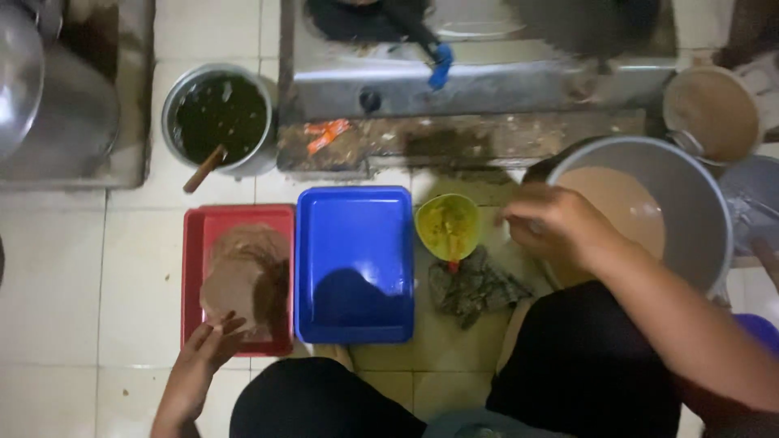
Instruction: Making chocolate crepes by ladling batter into a pan, cooking it on a stove, and stacking the finished crepes on trays.
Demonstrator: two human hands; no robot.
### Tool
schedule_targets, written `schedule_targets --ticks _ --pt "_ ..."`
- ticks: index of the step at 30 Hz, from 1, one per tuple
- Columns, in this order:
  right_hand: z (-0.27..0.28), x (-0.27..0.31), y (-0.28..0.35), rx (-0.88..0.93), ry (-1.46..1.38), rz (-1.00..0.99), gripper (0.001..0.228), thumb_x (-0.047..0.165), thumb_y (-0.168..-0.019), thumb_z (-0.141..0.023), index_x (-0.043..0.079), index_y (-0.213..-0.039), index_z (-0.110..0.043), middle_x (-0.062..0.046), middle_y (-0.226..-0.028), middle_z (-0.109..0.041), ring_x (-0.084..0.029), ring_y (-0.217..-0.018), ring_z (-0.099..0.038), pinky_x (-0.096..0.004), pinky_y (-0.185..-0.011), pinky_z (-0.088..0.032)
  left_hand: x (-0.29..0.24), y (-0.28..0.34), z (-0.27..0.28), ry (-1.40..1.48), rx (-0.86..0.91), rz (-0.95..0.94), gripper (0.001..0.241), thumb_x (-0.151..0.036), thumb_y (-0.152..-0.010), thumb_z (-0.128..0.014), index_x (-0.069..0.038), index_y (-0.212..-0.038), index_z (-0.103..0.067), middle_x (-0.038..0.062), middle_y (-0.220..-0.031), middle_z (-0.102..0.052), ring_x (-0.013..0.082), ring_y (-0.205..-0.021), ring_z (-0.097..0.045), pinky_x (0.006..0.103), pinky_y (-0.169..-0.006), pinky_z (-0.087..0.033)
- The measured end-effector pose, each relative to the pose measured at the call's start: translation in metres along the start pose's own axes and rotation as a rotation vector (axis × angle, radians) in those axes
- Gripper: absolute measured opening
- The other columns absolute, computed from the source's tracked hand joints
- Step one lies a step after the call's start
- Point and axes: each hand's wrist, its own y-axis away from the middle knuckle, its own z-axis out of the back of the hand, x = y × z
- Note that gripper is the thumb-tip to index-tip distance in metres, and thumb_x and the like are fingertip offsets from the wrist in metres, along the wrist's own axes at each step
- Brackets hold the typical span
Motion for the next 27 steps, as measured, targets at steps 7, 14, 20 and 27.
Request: schedule_targets --ticks 7,14,20,27 --pt "0.022 -0.008 -0.037 0.204 -0.048 -0.101 0.017 0.022 -0.083 -0.072 0.007 -0.092 -0.071 -0.011 -0.088 -0.07 -0.032 -0.081 -0.069 -0.044 -0.069 -0.055 -0.189 0.138 -0.142 -0.512 0.186 -0.596 0.043 -0.02 -0.096 -0.057 -0.008 -0.136 -0.061 0.012 -0.132 -0.071 0.0242 -0.127 -0.065 0.0355 -0.107 -0.047" --pt "0.0 -0.048 -0.052 0.37 -0.062 -0.098 0.02 0.027 -0.097 -0.061 0.009 -0.095 -0.07 -0.015 -0.088 -0.072 -0.039 -0.084 -0.068 -0.051 -0.073 -0.051 -0.204 0.193 -0.274 -1.037 0.838 -1.065 0.057 -0.029 -0.092 -0.07 -0.001 -0.14 -0.054 0.021 -0.138 -0.062 0.0391 -0.126 -0.057 0.0476 -0.105 -0.044" --pt "-0.041 -0.088 -0.038 0.359 -0.198 -0.069 0.025 0.023 -0.088 -0.061 0.011 -0.106 -0.072 -0.016 -0.093 -0.075 -0.038 -0.087 -0.072 -0.048 -0.076 -0.054 -0.139 0.147 -0.297 -1.263 0.779 -0.899 0.055 -0.035 -0.092 -0.065 -0.004 -0.136 -0.056 0.021 -0.126 -0.066 0.0408 -0.118 -0.06 0.0488 -0.103 -0.045" --pt "-0.038 -0.078 -0.048 0.603 -0.095 -0.177 0.037 0.036 -0.088 -0.068 0.011 -0.115 -0.069 -0.017 -0.096 -0.076 -0.036 -0.09 -0.071 -0.049 -0.08 -0.054 -0.148 0.169 -0.285 -1.42 0.748 -0.755 0.056 -0.038 -0.091 -0.065 -0.008 -0.138 -0.054 0.02 -0.127 -0.063 0.0395 -0.117 -0.058 0.0487 -0.102 -0.042"
